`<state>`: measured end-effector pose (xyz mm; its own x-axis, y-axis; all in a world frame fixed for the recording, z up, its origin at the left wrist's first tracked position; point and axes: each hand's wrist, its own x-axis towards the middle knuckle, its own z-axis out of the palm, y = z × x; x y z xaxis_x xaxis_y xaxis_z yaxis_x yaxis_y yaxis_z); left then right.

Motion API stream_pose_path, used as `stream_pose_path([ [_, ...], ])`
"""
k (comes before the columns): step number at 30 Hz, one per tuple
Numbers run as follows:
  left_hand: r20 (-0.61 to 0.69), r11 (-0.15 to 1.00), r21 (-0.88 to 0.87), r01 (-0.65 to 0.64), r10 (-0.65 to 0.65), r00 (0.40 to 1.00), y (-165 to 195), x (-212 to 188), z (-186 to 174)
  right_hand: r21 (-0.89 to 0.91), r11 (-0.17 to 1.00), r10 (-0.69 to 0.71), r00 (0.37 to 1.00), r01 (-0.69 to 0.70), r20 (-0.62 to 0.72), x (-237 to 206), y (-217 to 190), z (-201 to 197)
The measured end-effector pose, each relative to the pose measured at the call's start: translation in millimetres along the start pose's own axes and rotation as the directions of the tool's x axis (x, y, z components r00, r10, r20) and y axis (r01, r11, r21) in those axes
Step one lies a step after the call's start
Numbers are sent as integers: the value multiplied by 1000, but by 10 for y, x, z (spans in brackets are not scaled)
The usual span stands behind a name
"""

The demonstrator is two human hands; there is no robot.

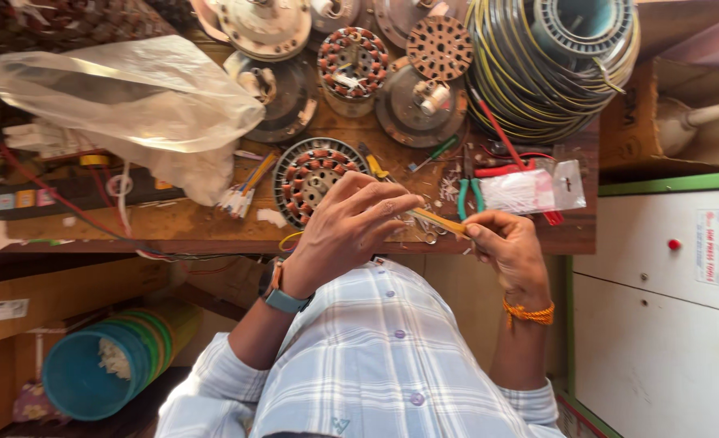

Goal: The person works on a motor stator, stripping and twisting wires, then uses scissors to cut a wooden stick and applies a white tie to secure the wires.

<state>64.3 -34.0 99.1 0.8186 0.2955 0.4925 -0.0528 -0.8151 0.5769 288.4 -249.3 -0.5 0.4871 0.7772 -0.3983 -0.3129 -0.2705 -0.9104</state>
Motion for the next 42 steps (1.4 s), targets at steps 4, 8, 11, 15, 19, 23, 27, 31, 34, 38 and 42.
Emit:
stream_pose_path([
  [4, 42, 950, -296, 100, -91, 995, -79, -45, -138, -53, 998, 40, 998, -38, 40, -62, -21, -25],
  [8, 70, 951, -303, 57, -37, 997, -105, -57, -305, 6, 996, 85, 992, -86, 92, 68, 6, 28],
  [11, 2, 963, -269, 3, -2, 1000, -101, -98, -379, 23, 994, 110, 993, -111, 45, 136, 49, 127],
  [15, -24, 903, -402, 152, -176, 984, -121, -204, -305, 59, 994, -92, 995, 89, 37, 94, 45, 266],
  [19, -1, 733, -550, 400, -479, 878, -222, -310, -101, -183, 970, -143, 985, 159, 95, 0, -104, 356],
  [23, 11, 547, -710, 445, -623, 782, -337, -405, 147, -241, 943, -236, 972, 230, 3, 0, -176, 582],
  [27, 10, 481, -778, 404, -633, 774, -459, -481, 292, -303, 924, -286, 947, 233, -144, -56, -200, 723],
  [31, 159, 353, -801, 484, -653, 741, -551, -497, 176, -324, 912, -298, 949, 250, -105, -77, -290, 784],
  [34, 316, 286, -751, 595, -635, 705, -550, -439, -23, -359, 912, -248, 963, 197, -103, -97, -386, 871],
  [38, 346, 271, -763, 587, -596, 725, -527, -329, -154, -410, 887, -301, 939, 211, -166, -78, -482, 999],
  [42, 342, 349, -716, 604, -580, 740, -641, -379, -78, -731, 548, -521, 850, 405, 80, -23, -532, 913],
])
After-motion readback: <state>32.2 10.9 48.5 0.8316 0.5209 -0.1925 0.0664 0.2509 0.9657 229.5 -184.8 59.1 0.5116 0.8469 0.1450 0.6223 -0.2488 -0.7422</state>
